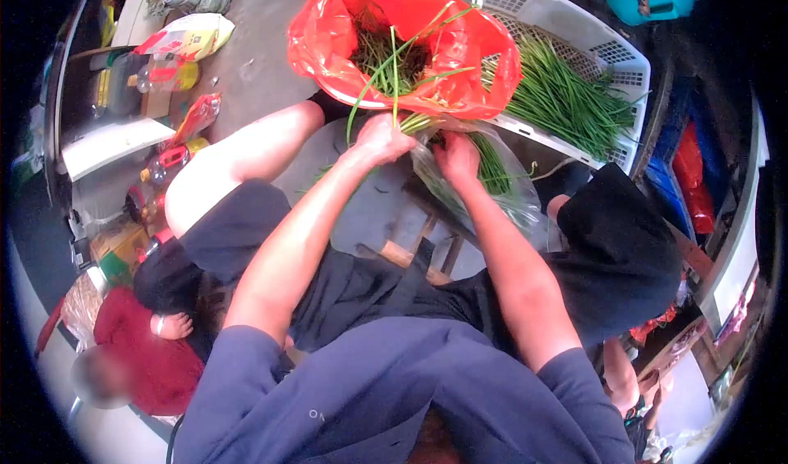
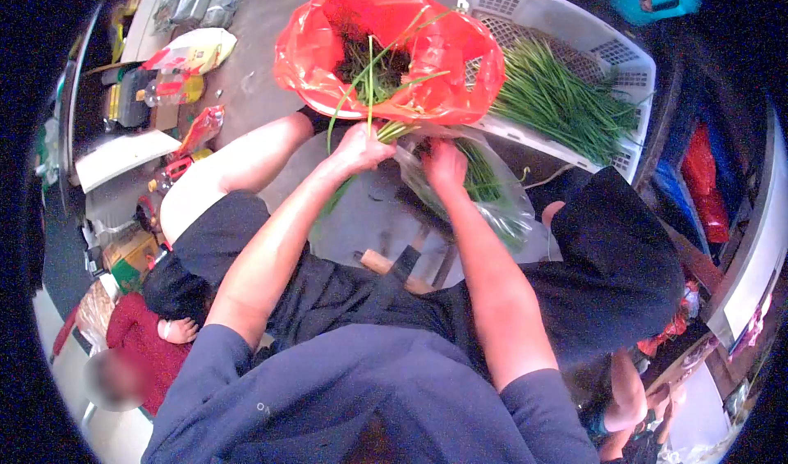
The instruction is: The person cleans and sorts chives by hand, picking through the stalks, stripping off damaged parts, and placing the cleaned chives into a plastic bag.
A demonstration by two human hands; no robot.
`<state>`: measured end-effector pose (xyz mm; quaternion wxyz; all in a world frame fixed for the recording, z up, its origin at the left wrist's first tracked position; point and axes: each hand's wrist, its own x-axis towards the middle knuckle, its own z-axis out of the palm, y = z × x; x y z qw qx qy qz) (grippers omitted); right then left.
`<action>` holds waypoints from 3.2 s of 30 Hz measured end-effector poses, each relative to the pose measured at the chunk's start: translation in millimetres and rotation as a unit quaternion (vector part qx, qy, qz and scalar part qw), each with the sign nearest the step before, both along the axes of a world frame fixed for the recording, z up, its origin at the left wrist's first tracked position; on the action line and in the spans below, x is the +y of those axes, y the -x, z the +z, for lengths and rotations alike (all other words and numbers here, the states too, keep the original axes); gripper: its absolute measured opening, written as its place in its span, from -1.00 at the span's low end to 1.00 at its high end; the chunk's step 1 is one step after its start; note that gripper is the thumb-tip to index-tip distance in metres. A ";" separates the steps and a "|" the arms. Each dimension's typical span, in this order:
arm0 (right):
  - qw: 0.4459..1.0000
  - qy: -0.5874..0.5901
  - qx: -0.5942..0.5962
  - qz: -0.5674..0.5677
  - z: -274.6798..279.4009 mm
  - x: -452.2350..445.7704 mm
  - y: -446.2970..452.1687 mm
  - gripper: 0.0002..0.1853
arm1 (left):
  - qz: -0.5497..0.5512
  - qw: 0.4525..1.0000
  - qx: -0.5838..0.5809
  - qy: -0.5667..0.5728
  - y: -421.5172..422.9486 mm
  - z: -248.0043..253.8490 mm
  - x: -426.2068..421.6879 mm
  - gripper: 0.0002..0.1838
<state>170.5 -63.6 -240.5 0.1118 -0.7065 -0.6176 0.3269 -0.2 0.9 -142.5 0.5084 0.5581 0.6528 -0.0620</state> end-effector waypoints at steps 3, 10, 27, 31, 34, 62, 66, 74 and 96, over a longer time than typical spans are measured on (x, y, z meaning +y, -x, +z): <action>0.999 -0.017 -0.032 0.009 6.2 0.4 4.3 -0.68 | 0.015 0.999 -0.029 0.030 2.1 -3.1 0.1 -0.71; 0.998 0.031 -0.046 0.032 -12.2 -1.0 -0.5 -0.76 | -0.016 0.999 -0.027 0.012 -1.1 10.7 0.7 -0.75; 0.844 0.125 0.508 -0.120 175.8 15.8 -69.5 -0.83 | 0.010 0.963 -0.266 0.031 13.0 112.3 -42.3 -0.78; 0.770 0.108 0.614 -0.134 197.4 15.0 -61.3 -0.83 | 0.063 0.948 -0.312 -0.007 12.4 119.7 -54.4 -0.79; 0.743 0.093 0.649 -0.137 208.7 12.7 -49.7 -0.82 | 0.171 0.885 -0.426 -0.082 1.0 118.2 -48.7 -0.84; 0.946 -0.139 0.293 0.001 201.5 6.3 -18.3 -0.82 | 0.177 0.881 -0.428 -0.091 -11.9 119.2 -35.2 -0.83; 0.938 -0.110 0.318 -0.081 194.3 15.5 -32.2 -0.83 | 0.164 0.897 -0.399 -0.098 -5.7 117.7 -32.8 -0.82; 0.850 -0.129 0.454 -0.234 203.1 34.3 -43.1 -0.84 | 0.207 0.889 -0.397 -0.097 10.2 116.7 -29.5 -0.79; 0.838 0.026 0.533 -0.115 207.7 38.2 10.9 -0.75 | 0.240 0.849 -0.470 -0.027 7.4 121.9 -25.7 -0.73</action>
